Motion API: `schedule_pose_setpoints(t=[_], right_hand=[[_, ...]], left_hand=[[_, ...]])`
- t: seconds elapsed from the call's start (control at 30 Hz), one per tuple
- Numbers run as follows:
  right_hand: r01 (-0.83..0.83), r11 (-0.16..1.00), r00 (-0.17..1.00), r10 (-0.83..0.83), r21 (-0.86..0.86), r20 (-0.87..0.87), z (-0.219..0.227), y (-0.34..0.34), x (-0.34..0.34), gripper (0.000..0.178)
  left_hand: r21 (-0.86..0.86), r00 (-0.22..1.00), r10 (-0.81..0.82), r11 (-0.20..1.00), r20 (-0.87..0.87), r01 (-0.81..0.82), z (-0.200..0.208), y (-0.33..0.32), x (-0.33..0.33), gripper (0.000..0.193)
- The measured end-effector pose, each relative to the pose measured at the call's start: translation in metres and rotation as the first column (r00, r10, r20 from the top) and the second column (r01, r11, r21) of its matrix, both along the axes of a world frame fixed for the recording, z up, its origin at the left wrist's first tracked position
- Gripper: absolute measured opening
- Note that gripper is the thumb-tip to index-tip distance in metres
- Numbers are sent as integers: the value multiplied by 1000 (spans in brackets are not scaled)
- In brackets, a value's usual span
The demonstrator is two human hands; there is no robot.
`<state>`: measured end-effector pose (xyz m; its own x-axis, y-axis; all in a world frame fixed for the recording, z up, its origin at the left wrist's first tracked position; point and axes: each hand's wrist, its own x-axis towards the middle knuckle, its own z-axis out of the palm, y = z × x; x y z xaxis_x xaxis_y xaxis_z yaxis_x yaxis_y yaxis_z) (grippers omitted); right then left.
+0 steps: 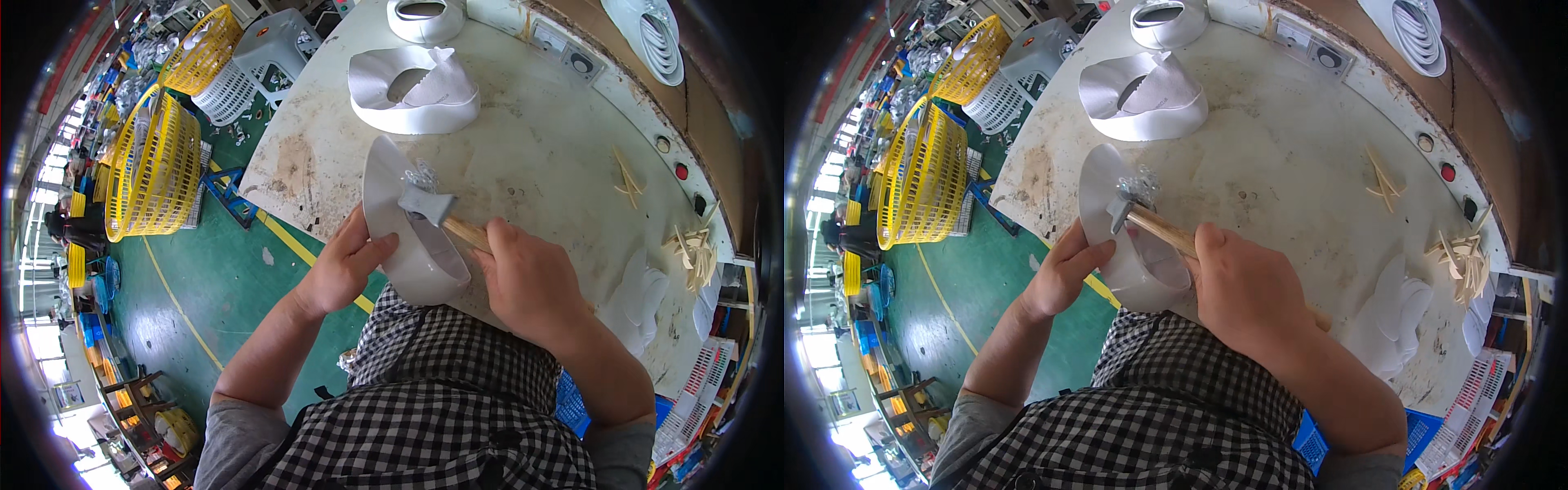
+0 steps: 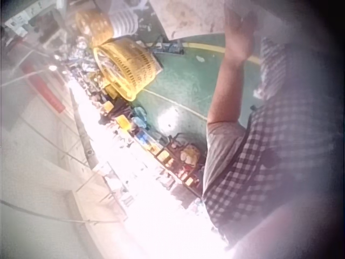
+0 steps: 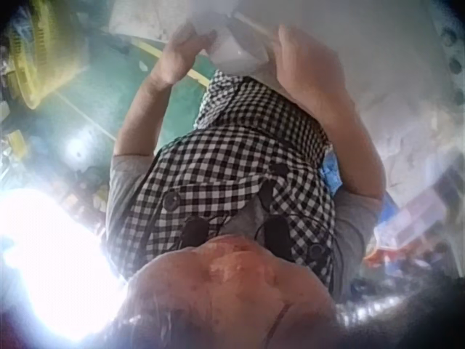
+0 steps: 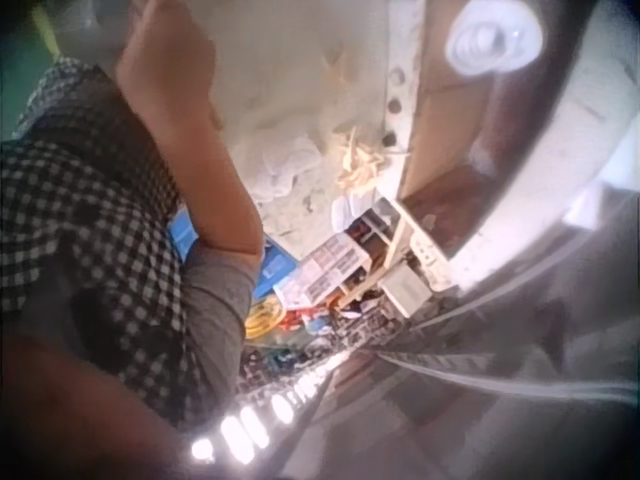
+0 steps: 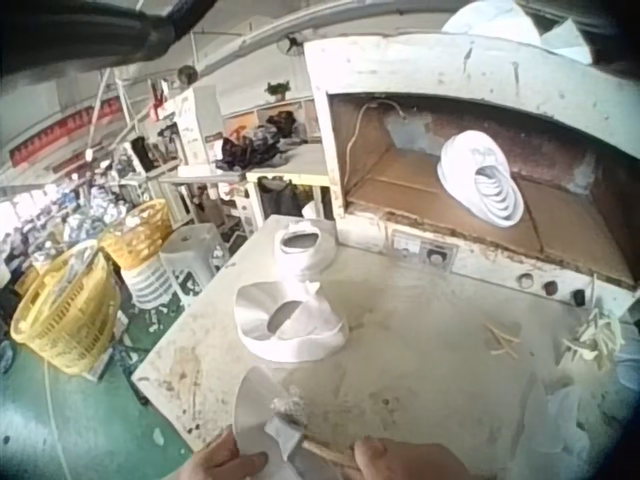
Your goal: The person attaches and styles internal shoe components and linings onto white high-heel shoes by applying adhesive paste with a spatula brush, hammering seams, and shaping the counter of the shoes.
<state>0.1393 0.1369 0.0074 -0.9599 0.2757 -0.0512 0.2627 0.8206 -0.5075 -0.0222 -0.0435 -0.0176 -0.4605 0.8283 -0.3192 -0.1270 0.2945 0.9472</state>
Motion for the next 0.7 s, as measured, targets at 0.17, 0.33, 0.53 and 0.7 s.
schedule_pose_setpoints(t=[0.17, 0.33, 0.53, 0.7], right_hand=[[0, 1000, 998, 1, 12, -65, -20, 2, 2, 20], [14, 999, 1000, -14, -41, -6, 13, 6, 17, 20], [-40, 999, 995, 40, -5, 97, 1, 13, 31, 18], [38, 999, 998, -37, -23, 55, 3, 7, 56, 18]], left_hand=[[48, 994, 15, 999, -105, -10, -8, 1, 6, 47], [68, 990, 12, 998, -137, -3, -18, -6, 9, 45], [4, 952, -53, 998, -302, 57, -16, -9, 20, 45], [67, 869, -34, 995, -493, 77, -18, -11, 34, 43]])
